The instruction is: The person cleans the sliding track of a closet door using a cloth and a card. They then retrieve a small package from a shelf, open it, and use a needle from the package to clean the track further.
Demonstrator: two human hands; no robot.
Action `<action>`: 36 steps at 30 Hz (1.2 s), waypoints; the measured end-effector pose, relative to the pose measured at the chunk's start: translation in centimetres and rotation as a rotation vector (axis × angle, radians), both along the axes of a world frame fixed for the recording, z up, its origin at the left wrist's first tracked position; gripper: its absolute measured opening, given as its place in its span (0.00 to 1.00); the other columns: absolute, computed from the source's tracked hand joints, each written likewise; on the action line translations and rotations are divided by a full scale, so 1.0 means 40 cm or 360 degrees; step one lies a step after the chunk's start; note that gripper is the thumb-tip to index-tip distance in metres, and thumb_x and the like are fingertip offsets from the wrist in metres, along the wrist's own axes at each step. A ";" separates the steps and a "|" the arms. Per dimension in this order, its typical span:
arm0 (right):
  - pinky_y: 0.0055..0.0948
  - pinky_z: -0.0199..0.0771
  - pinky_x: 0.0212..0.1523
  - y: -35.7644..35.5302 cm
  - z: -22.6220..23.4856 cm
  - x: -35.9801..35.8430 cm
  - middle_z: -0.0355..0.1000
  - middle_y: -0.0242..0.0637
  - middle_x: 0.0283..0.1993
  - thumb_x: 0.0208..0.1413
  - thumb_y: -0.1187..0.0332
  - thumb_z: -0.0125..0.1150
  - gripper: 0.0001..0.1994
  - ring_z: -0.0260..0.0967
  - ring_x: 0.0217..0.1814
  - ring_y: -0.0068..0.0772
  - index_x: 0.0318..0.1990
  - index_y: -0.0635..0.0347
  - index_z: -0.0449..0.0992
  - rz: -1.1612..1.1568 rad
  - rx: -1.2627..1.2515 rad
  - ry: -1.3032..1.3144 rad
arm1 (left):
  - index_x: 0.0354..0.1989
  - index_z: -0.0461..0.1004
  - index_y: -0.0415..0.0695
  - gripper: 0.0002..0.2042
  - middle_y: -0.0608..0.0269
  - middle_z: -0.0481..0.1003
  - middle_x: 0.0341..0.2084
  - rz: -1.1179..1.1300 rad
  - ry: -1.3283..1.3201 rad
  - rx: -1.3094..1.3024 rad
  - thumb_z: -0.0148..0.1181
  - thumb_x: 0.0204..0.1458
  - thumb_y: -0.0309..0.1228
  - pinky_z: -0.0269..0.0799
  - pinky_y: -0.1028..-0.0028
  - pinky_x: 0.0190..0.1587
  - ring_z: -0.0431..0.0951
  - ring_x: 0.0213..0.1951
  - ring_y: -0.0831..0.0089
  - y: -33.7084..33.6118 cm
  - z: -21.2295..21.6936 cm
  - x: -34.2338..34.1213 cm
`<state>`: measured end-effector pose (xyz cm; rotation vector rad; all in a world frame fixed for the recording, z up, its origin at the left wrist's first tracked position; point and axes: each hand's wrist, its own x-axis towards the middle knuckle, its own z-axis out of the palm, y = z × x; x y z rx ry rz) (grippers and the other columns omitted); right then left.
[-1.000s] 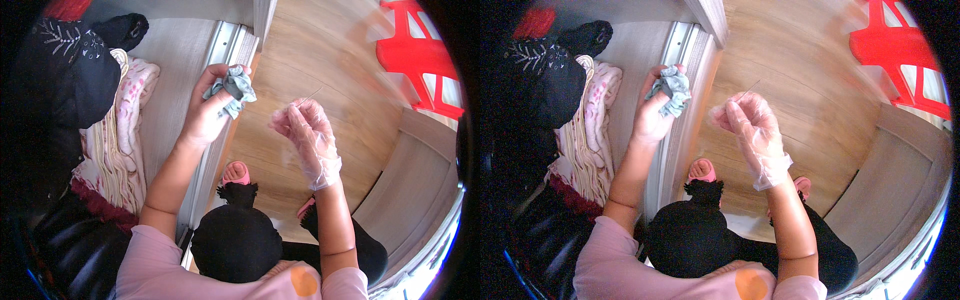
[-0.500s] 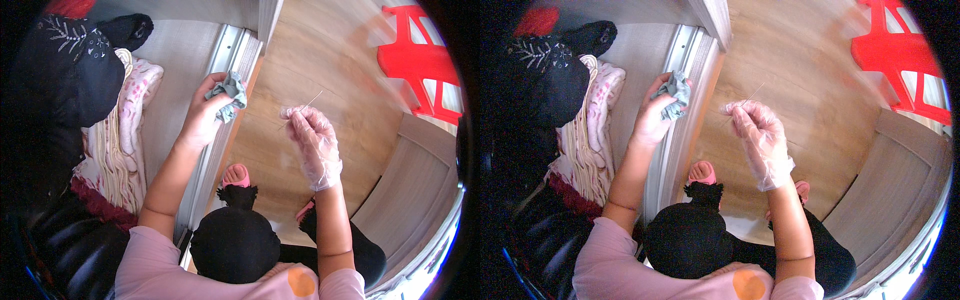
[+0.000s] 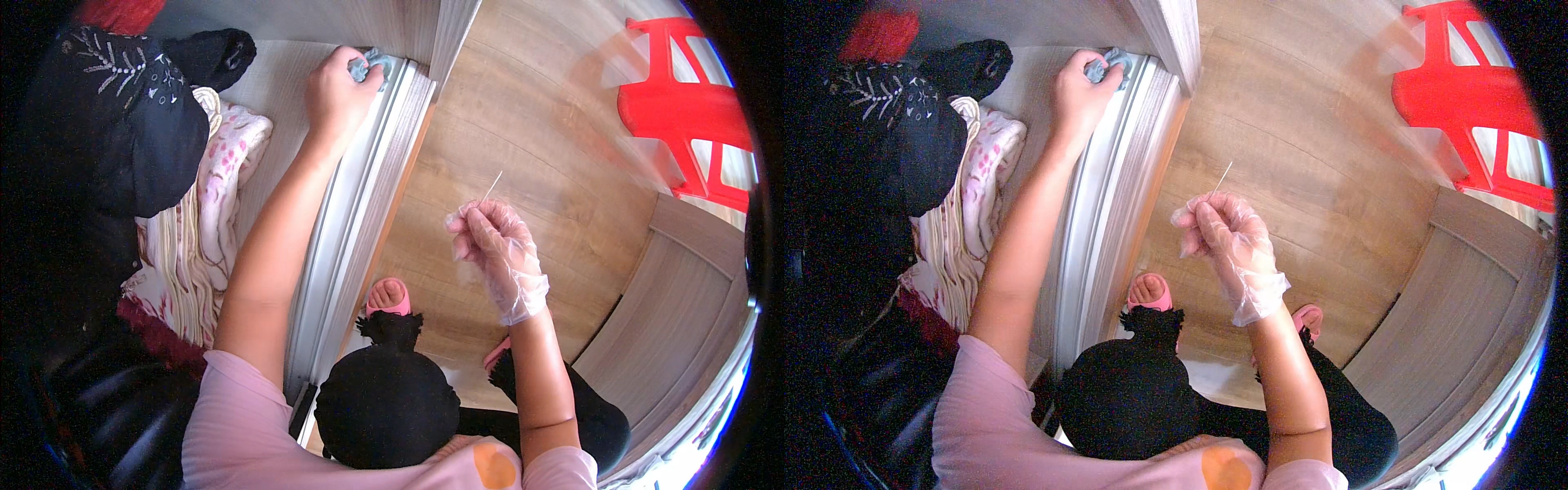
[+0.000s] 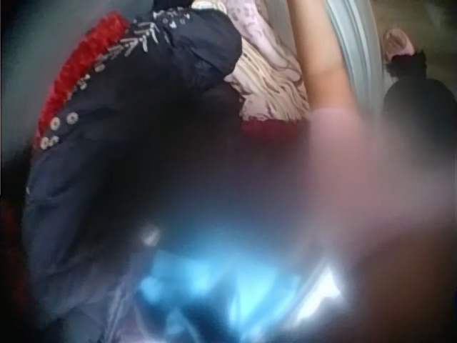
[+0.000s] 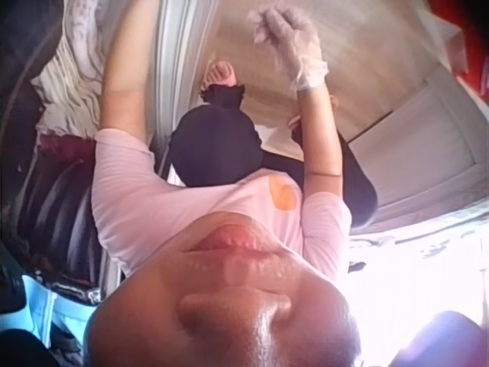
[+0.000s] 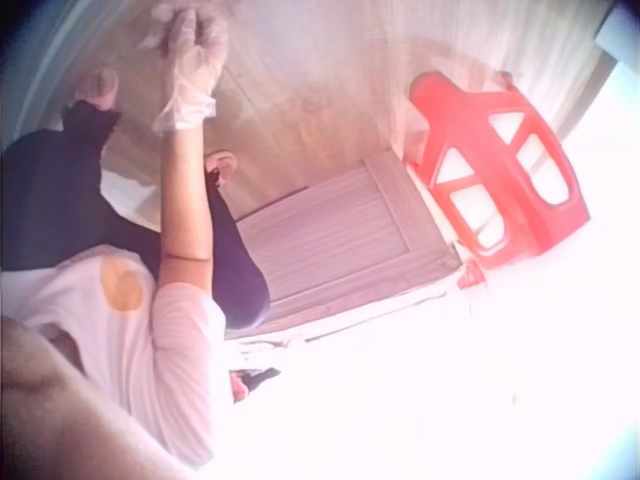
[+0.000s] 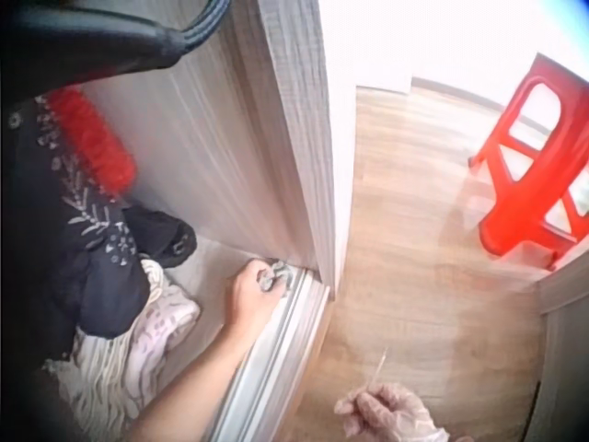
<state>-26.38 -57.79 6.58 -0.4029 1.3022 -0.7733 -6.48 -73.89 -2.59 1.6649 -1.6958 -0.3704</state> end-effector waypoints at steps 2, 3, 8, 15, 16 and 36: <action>0.18 0.67 0.29 -0.001 -0.002 -0.005 0.71 0.34 0.33 0.58 0.66 0.48 0.08 0.64 0.26 0.19 0.38 0.62 0.68 -0.0012 -0.0008 -0.0016 | 0.27 0.72 0.41 0.10 0.54 0.75 0.22 -0.0002 -0.0100 -0.0105 0.64 0.41 0.33 0.69 0.69 0.30 0.76 0.27 0.61 -0.004 -0.001 -0.014; 0.18 0.67 0.29 0.000 -0.004 -0.006 0.71 0.33 0.33 0.58 0.66 0.48 0.08 0.64 0.26 0.19 0.38 0.62 0.68 -0.0011 -0.0020 -0.0023 | 0.27 0.72 0.41 0.09 0.55 0.75 0.22 0.0014 0.0029 -0.0172 0.64 0.42 0.32 0.69 0.70 0.30 0.76 0.26 0.64 -0.007 -0.005 -0.010; 0.17 0.66 0.28 -0.003 -0.003 -0.005 0.71 0.32 0.32 0.58 0.67 0.48 0.08 0.63 0.25 0.18 0.38 0.62 0.68 -0.0125 0.0032 -0.0054 | 0.26 0.71 0.41 0.06 0.65 0.74 0.22 -0.0078 0.0651 -0.0237 0.63 0.43 0.26 0.67 0.79 0.27 0.72 0.24 0.79 0.057 0.040 0.012; 0.14 0.61 0.25 -0.015 -0.018 -0.025 0.68 0.32 0.28 0.55 0.69 0.54 0.12 0.59 0.23 0.16 0.44 0.64 0.66 0.0112 -0.0189 0.0152 | 0.28 0.70 0.43 0.07 0.68 0.72 0.24 -0.0829 0.0917 0.0510 0.64 0.43 0.26 0.65 0.81 0.25 0.69 0.25 0.82 0.269 0.119 -0.035; 0.14 0.62 0.25 -0.022 -0.014 -0.022 0.68 0.32 0.28 0.54 0.69 0.54 0.13 0.60 0.23 0.16 0.44 0.65 0.66 0.0182 -0.0186 0.0144 | 0.27 0.70 0.43 0.07 0.69 0.71 0.23 -0.0824 0.1025 0.0608 0.64 0.43 0.26 0.66 0.80 0.27 0.69 0.26 0.82 0.287 0.128 -0.048; 0.17 0.54 0.13 -0.373 -0.190 0.199 0.67 0.32 0.21 0.55 0.72 0.46 0.08 0.55 0.14 0.17 0.36 0.63 0.73 0.0776 -0.0642 0.0458 | 0.28 0.67 0.41 0.08 0.71 0.69 0.27 -0.0182 0.1299 0.0832 0.62 0.44 0.23 0.64 0.82 0.35 0.67 0.32 0.85 0.364 0.140 0.092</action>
